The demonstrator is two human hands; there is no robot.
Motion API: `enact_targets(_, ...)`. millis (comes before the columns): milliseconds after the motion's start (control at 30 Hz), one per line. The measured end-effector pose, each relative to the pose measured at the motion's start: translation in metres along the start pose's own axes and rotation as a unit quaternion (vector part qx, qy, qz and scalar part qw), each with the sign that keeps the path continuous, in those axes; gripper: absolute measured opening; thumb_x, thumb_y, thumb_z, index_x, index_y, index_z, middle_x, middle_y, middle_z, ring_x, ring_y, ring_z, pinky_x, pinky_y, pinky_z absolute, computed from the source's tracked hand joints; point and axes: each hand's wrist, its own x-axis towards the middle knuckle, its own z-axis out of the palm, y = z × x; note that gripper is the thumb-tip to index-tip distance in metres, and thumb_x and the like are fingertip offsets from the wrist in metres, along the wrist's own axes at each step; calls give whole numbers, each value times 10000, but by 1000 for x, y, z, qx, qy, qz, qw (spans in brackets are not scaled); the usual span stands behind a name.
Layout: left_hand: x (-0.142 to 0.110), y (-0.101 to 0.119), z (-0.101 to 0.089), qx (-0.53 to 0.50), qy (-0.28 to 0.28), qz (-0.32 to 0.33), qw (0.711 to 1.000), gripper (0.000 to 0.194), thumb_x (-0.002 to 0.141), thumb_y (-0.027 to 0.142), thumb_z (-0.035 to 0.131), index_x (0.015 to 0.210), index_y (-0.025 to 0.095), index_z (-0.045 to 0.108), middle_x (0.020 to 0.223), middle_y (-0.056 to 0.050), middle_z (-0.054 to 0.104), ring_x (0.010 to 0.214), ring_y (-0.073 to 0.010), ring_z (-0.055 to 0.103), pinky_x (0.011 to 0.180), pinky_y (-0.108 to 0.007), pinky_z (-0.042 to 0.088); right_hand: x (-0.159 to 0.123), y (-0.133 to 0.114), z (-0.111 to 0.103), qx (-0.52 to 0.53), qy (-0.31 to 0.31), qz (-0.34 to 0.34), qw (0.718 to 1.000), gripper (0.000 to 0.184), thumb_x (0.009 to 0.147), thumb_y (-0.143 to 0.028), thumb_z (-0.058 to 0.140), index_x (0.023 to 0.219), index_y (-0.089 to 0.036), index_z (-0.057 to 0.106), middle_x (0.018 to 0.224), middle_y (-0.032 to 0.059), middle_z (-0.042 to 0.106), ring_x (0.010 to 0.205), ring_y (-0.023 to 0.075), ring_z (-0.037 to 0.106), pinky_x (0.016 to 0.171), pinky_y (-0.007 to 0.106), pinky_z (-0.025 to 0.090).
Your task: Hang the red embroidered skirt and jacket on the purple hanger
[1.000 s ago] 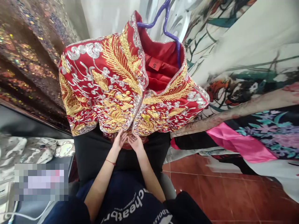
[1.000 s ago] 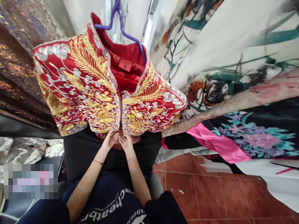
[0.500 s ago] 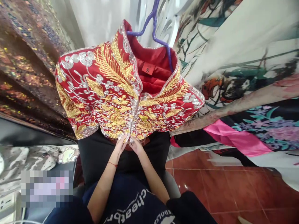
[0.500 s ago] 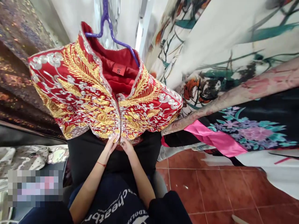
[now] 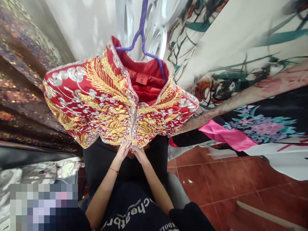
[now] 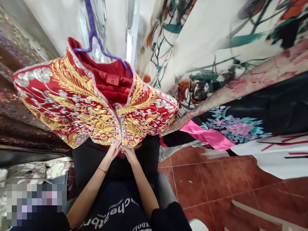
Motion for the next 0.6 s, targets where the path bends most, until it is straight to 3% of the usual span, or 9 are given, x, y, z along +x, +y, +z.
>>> enact_targets(133,-6,-6,9,-51,1,-4,999,310,736,194,863,719,131,559,515,76,503,395,-2,410,381,-106,328,1,2,-12,-3,-8,-11,1000,383,925,-373,693,1248,-179,623,1254,85,661,1077,216,664,921,425,582)
enact_targets(267,-20,-9,18,-78,-7,-15,997,352,813,189,794,644,150,488,465,113,341,369,11,281,354,-96,248,0,2,-18,15,-14,-24,1000,467,678,-306,862,1106,-233,692,1139,41,749,1036,211,693,906,360,583)
enact_targets(467,-44,-6,18,-81,-11,7,997,334,808,168,785,629,140,504,487,95,377,398,10,311,367,-91,258,-11,5,-6,39,-29,-46,998,523,629,-337,829,1133,-274,706,1196,41,752,1130,233,689,1000,406,563)
enact_targets(600,-54,-5,18,-80,-17,30,996,298,761,174,828,662,131,549,498,96,393,411,10,332,379,-94,274,-19,4,0,42,-41,-48,997,541,637,-335,817,1162,-287,696,1232,46,740,1149,250,685,981,435,580)
